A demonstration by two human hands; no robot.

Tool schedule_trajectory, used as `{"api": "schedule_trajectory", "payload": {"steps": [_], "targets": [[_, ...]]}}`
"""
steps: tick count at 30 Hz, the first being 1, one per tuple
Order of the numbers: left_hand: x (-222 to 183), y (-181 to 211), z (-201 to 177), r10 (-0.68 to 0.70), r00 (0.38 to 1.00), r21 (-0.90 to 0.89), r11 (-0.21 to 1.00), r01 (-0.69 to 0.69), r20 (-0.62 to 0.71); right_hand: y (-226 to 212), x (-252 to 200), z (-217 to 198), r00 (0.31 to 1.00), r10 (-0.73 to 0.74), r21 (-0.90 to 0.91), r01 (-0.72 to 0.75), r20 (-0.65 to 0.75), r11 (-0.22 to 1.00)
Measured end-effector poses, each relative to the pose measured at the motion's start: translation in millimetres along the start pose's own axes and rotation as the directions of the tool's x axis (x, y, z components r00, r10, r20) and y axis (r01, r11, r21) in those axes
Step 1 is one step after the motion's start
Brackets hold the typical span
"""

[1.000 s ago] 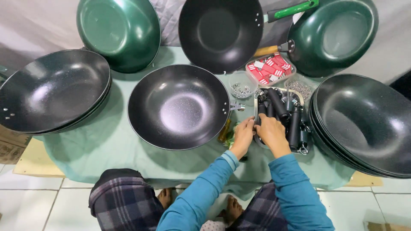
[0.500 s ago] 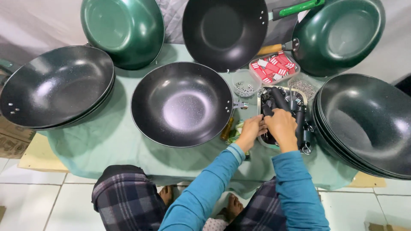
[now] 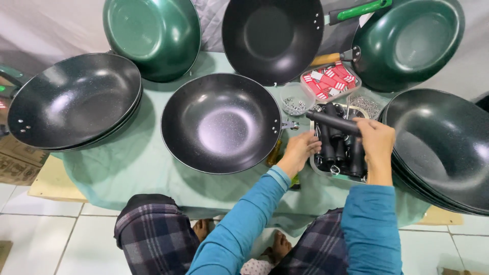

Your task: Assemble handles onto woks using a screwdriver and brackets

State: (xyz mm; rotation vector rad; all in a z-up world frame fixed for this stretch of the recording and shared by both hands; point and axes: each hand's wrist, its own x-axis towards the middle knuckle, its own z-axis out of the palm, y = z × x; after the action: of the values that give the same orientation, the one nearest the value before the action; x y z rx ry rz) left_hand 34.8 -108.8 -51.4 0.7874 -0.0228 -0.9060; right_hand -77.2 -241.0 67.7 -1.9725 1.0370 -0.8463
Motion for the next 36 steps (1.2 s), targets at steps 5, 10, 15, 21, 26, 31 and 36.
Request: {"api": "schedule_trajectory", "payload": {"steps": [5, 10, 15, 21, 26, 31, 36], "targets": [[-48, 50, 29, 0.125, 0.99, -0.108, 0.987, -0.117, 0.072, -27, -12, -3, 0.987, 0.087, 0.397, -0.136, 0.138, 0.908], [-58, 63, 29, 0.253, 0.966, -0.138, 0.96, -0.244, 0.056, -25, -4, 6, 0.954, 0.108, 0.496, -0.24, 0.28, 0.834], [-74, 78, 36, 0.44, 0.898, -0.042, 0.897, -0.44, -0.001, -24, -2, 29, 0.919, 0.105, 0.689, -0.357, 0.38, 0.631], [-67, 72, 21, 0.56, 0.828, 0.162, 0.821, -0.548, -0.038, -21, -11, 74, 0.827, 0.167, 0.78, -0.562, 0.537, 0.274], [-99, 88, 24, 0.589, 0.808, 0.239, 0.788, -0.567, -0.024, -20, -24, 106, 0.786, 0.181, 0.77, -0.617, 0.591, 0.163], [-124, 97, 12, 0.598, 0.801, 0.355, 0.747, -0.562, 0.007, -28, -23, 108, 0.784, 0.185, 0.783, -0.614, 0.592, 0.097], [-124, 100, -34, 0.558, 0.812, 0.971, 0.045, -0.237, 0.172, -16, -12, 105, 0.82, 0.227, 0.799, -0.567, 0.525, 0.201]]}}
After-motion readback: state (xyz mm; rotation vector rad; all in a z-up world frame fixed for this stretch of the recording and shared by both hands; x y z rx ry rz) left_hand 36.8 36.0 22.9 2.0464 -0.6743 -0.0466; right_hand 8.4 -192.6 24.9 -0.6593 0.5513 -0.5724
